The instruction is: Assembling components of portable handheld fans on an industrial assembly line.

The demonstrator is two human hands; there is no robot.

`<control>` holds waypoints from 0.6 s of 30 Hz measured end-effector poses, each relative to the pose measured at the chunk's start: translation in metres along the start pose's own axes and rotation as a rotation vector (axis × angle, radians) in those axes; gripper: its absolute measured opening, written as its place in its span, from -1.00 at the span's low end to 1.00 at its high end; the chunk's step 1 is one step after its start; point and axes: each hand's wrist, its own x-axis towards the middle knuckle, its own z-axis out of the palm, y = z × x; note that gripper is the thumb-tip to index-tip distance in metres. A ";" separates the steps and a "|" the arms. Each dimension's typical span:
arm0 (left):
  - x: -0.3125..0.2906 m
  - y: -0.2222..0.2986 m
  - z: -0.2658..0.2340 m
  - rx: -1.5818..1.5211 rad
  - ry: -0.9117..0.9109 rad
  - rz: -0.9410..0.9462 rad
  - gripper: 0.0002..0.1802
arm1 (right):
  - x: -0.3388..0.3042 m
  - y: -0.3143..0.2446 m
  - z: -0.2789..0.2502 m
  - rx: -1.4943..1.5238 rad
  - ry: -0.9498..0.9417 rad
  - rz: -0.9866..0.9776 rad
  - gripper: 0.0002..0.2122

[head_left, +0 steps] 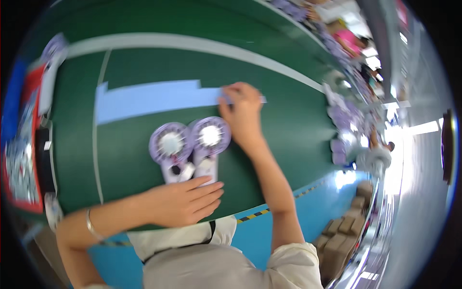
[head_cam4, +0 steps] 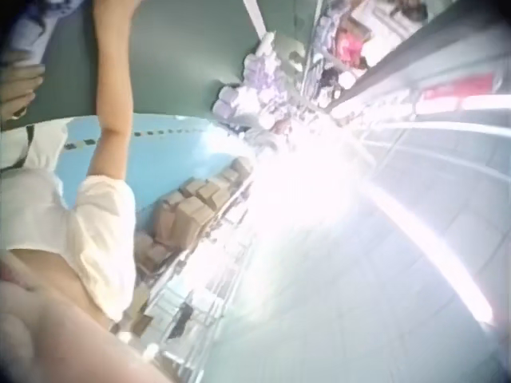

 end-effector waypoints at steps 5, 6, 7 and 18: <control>-0.005 0.003 -0.008 -0.059 -0.058 -0.079 -0.65 | 0.001 -0.003 0.027 0.179 0.017 0.102 -0.86; -0.003 0.004 -0.012 -0.062 -0.066 -0.076 -0.65 | 0.004 -0.005 0.027 0.213 0.019 0.135 -0.89; -0.002 0.005 -0.014 -0.066 -0.077 -0.085 -0.65 | 0.007 -0.003 0.025 0.239 -0.011 0.167 -0.90; 0.005 -0.001 -0.015 -0.054 -0.088 -0.078 -0.68 | 0.013 0.011 0.028 0.230 -0.034 0.054 -0.92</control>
